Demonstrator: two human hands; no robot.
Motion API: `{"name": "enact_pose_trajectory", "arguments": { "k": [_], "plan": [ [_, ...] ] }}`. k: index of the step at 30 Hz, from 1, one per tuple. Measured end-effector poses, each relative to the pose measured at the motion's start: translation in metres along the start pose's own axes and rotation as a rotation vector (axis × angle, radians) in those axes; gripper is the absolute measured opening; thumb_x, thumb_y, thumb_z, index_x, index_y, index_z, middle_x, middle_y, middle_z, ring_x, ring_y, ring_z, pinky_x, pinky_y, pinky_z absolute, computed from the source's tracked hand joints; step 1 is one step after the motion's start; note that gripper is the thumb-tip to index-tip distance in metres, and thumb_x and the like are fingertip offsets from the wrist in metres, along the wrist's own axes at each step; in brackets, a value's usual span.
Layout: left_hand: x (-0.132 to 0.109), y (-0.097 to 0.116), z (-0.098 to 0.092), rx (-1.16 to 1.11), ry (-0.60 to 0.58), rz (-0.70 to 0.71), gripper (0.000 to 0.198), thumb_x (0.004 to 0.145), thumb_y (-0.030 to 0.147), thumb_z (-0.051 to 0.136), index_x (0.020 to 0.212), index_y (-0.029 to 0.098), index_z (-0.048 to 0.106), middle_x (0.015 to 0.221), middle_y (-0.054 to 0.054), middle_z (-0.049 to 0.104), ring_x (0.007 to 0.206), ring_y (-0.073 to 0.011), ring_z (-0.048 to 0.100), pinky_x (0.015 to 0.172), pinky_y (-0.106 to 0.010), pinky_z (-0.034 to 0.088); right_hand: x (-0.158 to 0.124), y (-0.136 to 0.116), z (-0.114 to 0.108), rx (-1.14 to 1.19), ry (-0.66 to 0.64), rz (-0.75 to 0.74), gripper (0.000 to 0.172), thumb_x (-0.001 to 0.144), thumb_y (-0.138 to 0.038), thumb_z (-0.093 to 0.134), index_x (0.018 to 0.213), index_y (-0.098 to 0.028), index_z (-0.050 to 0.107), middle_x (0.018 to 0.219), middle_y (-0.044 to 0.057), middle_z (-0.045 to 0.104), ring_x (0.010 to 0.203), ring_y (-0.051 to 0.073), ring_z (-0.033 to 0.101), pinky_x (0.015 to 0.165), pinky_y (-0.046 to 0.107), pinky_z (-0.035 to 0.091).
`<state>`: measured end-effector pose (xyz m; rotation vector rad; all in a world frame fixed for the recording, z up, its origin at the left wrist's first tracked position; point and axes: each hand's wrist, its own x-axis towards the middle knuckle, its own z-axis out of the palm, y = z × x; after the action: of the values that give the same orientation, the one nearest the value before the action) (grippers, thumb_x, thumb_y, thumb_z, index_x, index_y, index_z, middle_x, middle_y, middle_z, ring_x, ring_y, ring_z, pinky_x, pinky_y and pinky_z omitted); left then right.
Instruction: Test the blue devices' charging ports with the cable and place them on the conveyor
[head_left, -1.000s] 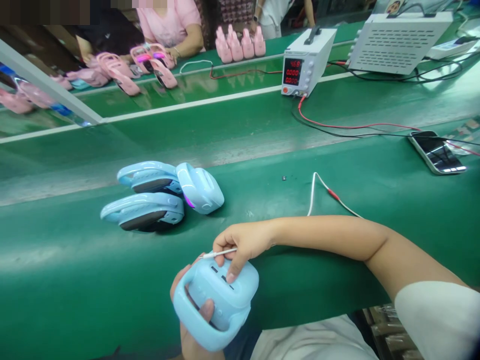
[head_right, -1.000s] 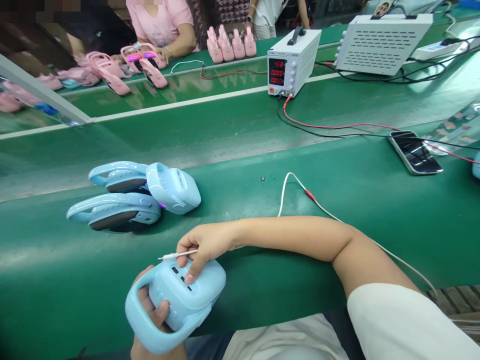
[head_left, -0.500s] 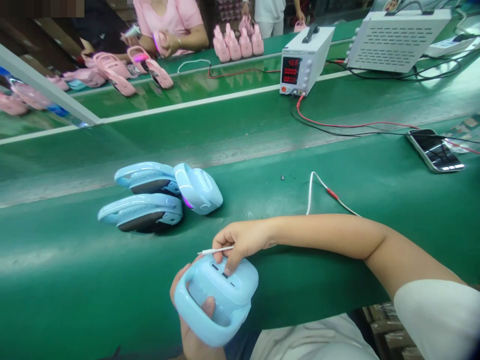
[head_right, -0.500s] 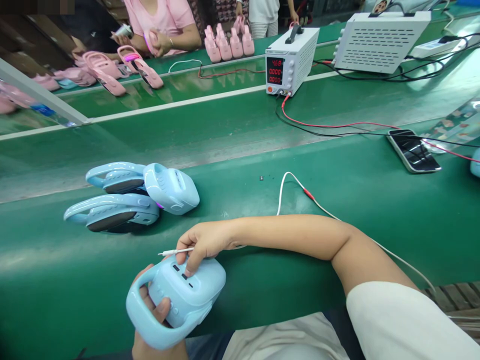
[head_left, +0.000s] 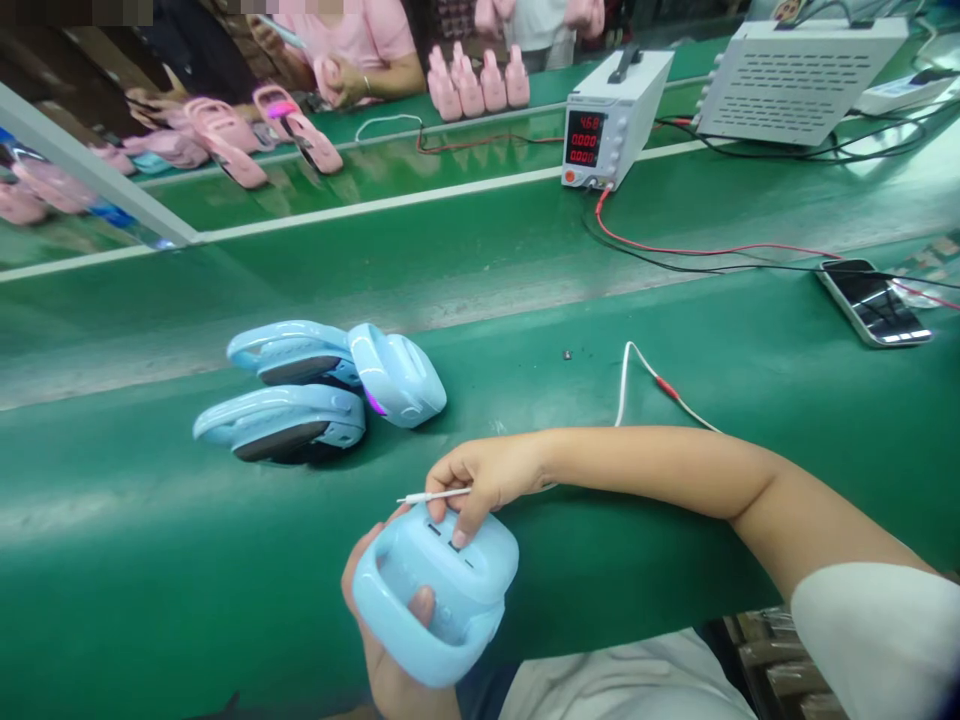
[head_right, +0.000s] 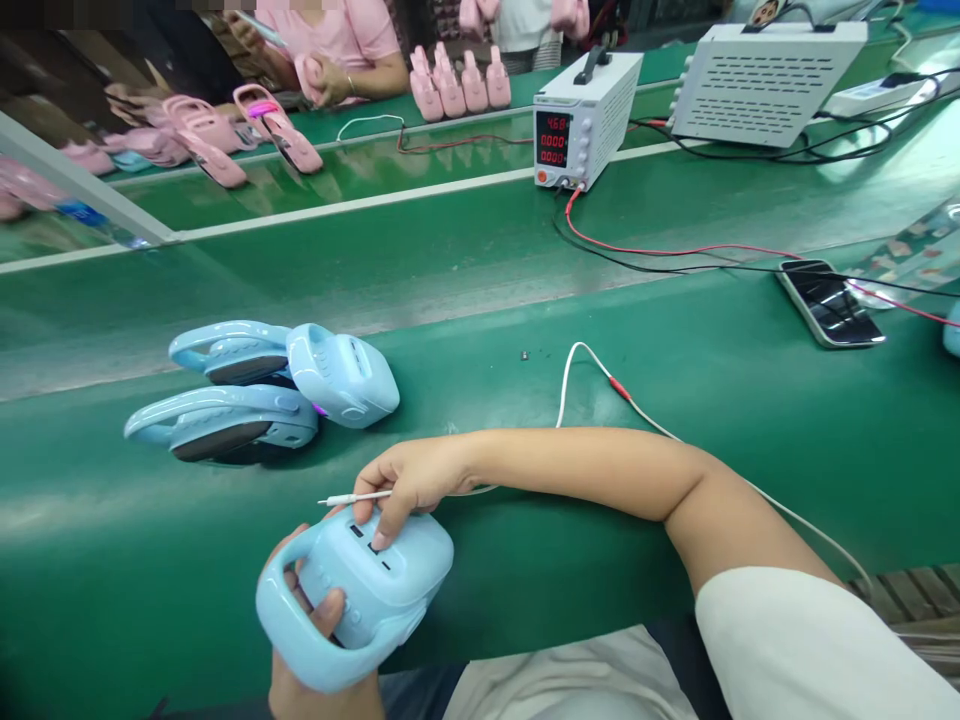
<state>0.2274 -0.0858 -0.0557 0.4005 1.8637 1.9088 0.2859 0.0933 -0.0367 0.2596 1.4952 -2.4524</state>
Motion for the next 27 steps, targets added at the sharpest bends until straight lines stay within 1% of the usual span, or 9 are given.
{"name": "enact_pose_trajectory", "arguments": {
  "k": [4,8,11,13,17,21,24,26,27],
  "plan": [
    [0.001,-0.002,-0.001,-0.004,-0.002,0.008,0.065,0.056,0.042,0.072,0.116,0.024,0.052,0.124,-0.006,0.054,0.115,-0.0286,0.05,0.098,-0.044,0.042,0.0,-0.001,0.0,0.035,-0.011,0.031,0.053,0.032,-0.015,0.087,0.074,-0.013,0.055,0.06,-0.009,0.049,0.055,0.004,0.04,0.046,0.017,0.026],
    [-0.001,0.0,-0.003,0.026,-0.05,-0.008,0.063,0.061,0.039,0.069,0.119,0.026,0.049,0.129,-0.005,0.051,0.12,-0.0274,0.047,0.1,-0.043,0.041,0.0,-0.001,0.001,0.027,-0.001,0.018,0.055,0.03,-0.016,0.087,0.074,-0.013,0.055,0.061,-0.009,0.05,0.056,0.005,0.041,0.048,0.018,0.028],
    [-0.002,0.002,-0.001,0.03,-0.036,0.0,0.062,0.062,0.037,0.067,0.119,0.026,0.048,0.129,-0.005,0.051,0.12,-0.0262,0.047,0.101,-0.041,0.04,-0.001,-0.003,0.004,-0.01,0.022,0.018,0.051,0.034,-0.014,0.087,0.073,-0.013,0.054,0.06,-0.009,0.05,0.058,0.006,0.044,0.053,0.018,0.033],
    [-0.001,0.002,0.001,0.028,-0.013,0.007,0.063,0.06,0.038,0.068,0.118,0.025,0.049,0.127,-0.006,0.053,0.12,-0.0274,0.047,0.103,-0.043,0.037,-0.002,-0.004,0.007,-0.044,0.053,0.012,0.046,0.039,-0.011,0.085,0.073,-0.013,0.054,0.06,-0.009,0.05,0.059,0.006,0.045,0.055,0.018,0.035],
    [0.002,0.001,0.001,0.019,0.026,0.022,0.063,0.053,0.041,0.071,0.111,0.025,0.052,0.123,-0.005,0.055,0.117,-0.03,0.049,0.104,-0.047,0.035,-0.003,-0.006,0.011,-0.12,0.106,0.028,0.038,0.048,-0.006,0.08,0.074,-0.014,0.053,0.06,-0.01,0.048,0.057,0.005,0.042,0.053,0.018,0.033],
    [0.0,0.0,0.0,-0.021,-0.008,0.056,0.059,0.06,0.035,0.068,0.115,0.024,0.052,0.126,-0.006,0.055,0.117,-0.0295,0.049,0.102,-0.045,0.038,-0.002,-0.005,0.012,-0.151,0.111,0.031,0.034,0.053,-0.003,0.076,0.074,-0.014,0.052,0.063,-0.009,0.048,0.06,0.006,0.044,0.053,0.018,0.033],
    [0.0,0.0,-0.001,-0.026,-0.023,0.045,0.06,0.062,0.035,0.069,0.118,0.023,0.052,0.125,-0.007,0.056,0.115,-0.028,0.052,0.095,-0.039,0.045,-0.003,-0.009,0.01,-0.178,0.093,0.062,0.031,0.058,-0.001,0.072,0.075,-0.015,0.05,0.064,-0.008,0.046,0.059,0.006,0.042,0.051,0.018,0.03],
    [0.002,0.002,0.0,-0.008,-0.033,-0.006,0.06,0.062,0.035,0.07,0.119,0.025,0.051,0.122,-0.006,0.057,0.109,-0.0251,0.056,0.086,-0.033,0.05,-0.007,-0.016,0.008,-0.28,0.083,0.085,0.027,0.063,-0.002,0.068,0.076,-0.015,0.049,0.066,-0.007,0.046,0.059,0.006,0.042,0.051,0.018,0.031],
    [0.003,0.003,0.001,0.005,-0.038,-0.035,0.061,0.062,0.036,0.071,0.12,0.027,0.051,0.122,-0.005,0.058,0.107,-0.0236,0.057,0.082,-0.03,0.051,-0.01,-0.021,0.008,-0.383,0.092,0.074,0.024,0.066,-0.003,0.067,0.077,-0.015,0.049,0.068,-0.006,0.048,0.061,0.007,0.043,0.052,0.018,0.032]
  ]
}}
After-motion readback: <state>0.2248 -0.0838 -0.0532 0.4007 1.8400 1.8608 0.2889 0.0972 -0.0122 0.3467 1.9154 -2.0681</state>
